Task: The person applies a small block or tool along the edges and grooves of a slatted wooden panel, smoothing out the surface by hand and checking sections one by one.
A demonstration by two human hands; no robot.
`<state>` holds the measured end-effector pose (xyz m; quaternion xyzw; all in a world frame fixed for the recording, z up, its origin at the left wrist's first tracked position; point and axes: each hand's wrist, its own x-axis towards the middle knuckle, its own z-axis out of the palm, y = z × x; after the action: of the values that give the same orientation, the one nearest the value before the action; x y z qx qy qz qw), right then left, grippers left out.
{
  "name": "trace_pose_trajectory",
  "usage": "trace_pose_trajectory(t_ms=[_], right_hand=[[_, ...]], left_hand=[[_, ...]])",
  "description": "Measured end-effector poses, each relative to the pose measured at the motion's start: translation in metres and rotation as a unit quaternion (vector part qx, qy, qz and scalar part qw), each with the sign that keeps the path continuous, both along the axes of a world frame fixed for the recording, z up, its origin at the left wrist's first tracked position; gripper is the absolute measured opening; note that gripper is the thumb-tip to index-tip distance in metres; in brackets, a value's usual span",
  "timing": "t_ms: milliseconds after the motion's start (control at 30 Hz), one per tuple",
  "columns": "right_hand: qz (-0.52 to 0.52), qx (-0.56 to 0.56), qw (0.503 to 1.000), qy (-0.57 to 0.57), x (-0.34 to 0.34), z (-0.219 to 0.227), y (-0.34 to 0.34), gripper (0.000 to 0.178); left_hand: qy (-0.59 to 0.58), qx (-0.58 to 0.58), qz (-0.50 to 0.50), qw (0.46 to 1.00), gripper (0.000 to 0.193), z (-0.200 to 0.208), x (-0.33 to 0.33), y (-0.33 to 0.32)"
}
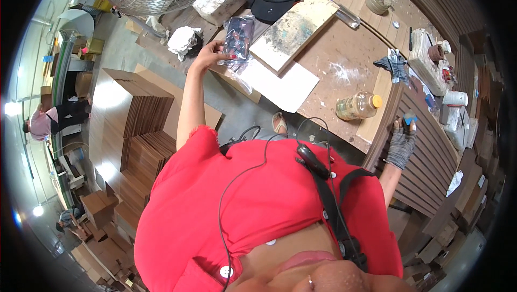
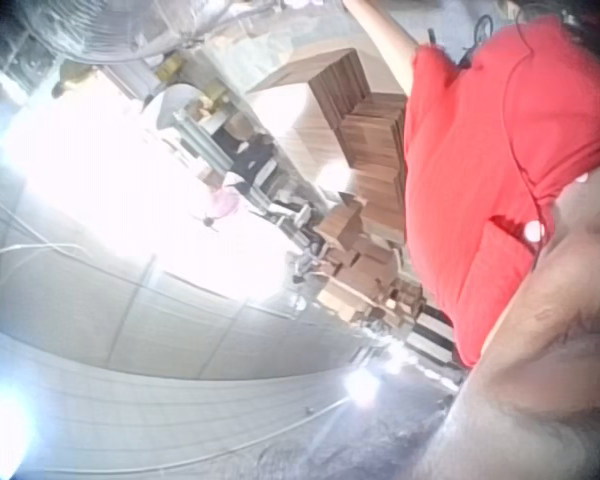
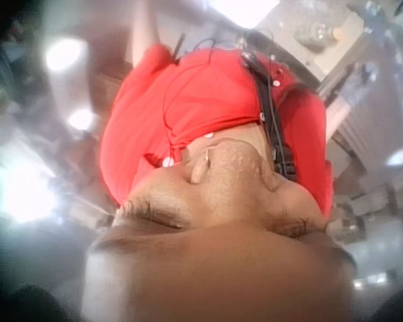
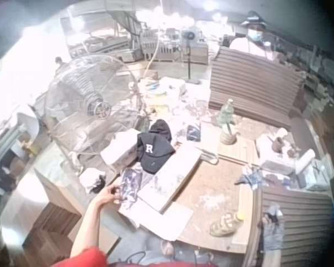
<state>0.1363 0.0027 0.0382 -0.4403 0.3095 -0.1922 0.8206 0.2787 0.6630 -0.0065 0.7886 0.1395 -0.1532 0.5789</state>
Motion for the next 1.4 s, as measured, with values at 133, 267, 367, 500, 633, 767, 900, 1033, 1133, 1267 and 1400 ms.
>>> trace_pose_trajectory(t_ms=[133, 267, 367, 500, 633, 767, 900, 1033, 1133, 1267, 1400], right_hand=[[-0.012, -0.016, 1.0, 0.01, 0.002, -0.002, 0.002, 0.036], [-0.016, -0.023, 0.999, 0.019, 0.003, -0.003, 0.004, 0.035], [-0.024, -0.015, 0.999, 0.024, 0.002, -0.006, 0.005, 0.035], [-0.035, -0.018, 0.999, 0.017, -0.002, -0.01, 0.005, 0.037], [-0.037, -0.003, 0.999, 0.013, -0.005, -0.011, 0.006, 0.037], [-0.05, 0.009, 0.998, 0.02, -0.005, -0.01, 0.007, 0.036], [-0.067, 0.021, 0.997, 0.014, -0.004, -0.009, 0.007, 0.036], [-0.047, 0.007, 0.999, 0.005, -0.003, -0.011, 0.006, 0.036], [-0.039, 0.019, 0.999, -0.003, -0.002, -0.011, 0.005, 0.037], [-0.039, 0.019, 0.999, 0.005, 0.001, -0.011, 0.004, 0.036], [-0.045, 0.019, 0.999, 0.012, 0.003, -0.011, 0.003, 0.035]], left_hand=[[0.012, -0.024, 0.007, 1.0, 0.047, 0.0, 0.003, 0.0], [0.055, 0.056, 0.068, 0.995, 0.045, 0.002, 0.017, -0.001], [0.105, 0.166, 0.072, 0.978, 0.065, 0.005, 0.036, -0.007], [0.166, 0.346, 0.012, 0.923, 0.085, 0.005, 0.056, -0.019], [0.184, 0.368, 0.011, 0.911, 0.083, 0.001, 0.061, -0.024], [0.179, 0.258, 0.057, 0.948, 0.084, -0.001, 0.061, -0.019], [0.184, 0.138, 0.019, 0.973, 0.054, 0.005, 0.051, -0.003], [0.144, 0.045, -0.001, 0.988, 0.032, 0.003, 0.037, 0.007], [0.128, 0.066, -0.005, 0.99, 0.036, -0.005, 0.036, 0.008], [0.113, 0.102, 0.011, 0.988, 0.052, -0.014, 0.04, 0.005], [0.097, 0.122, 0.007, 0.988, 0.049, -0.015, 0.04, 0.006]])
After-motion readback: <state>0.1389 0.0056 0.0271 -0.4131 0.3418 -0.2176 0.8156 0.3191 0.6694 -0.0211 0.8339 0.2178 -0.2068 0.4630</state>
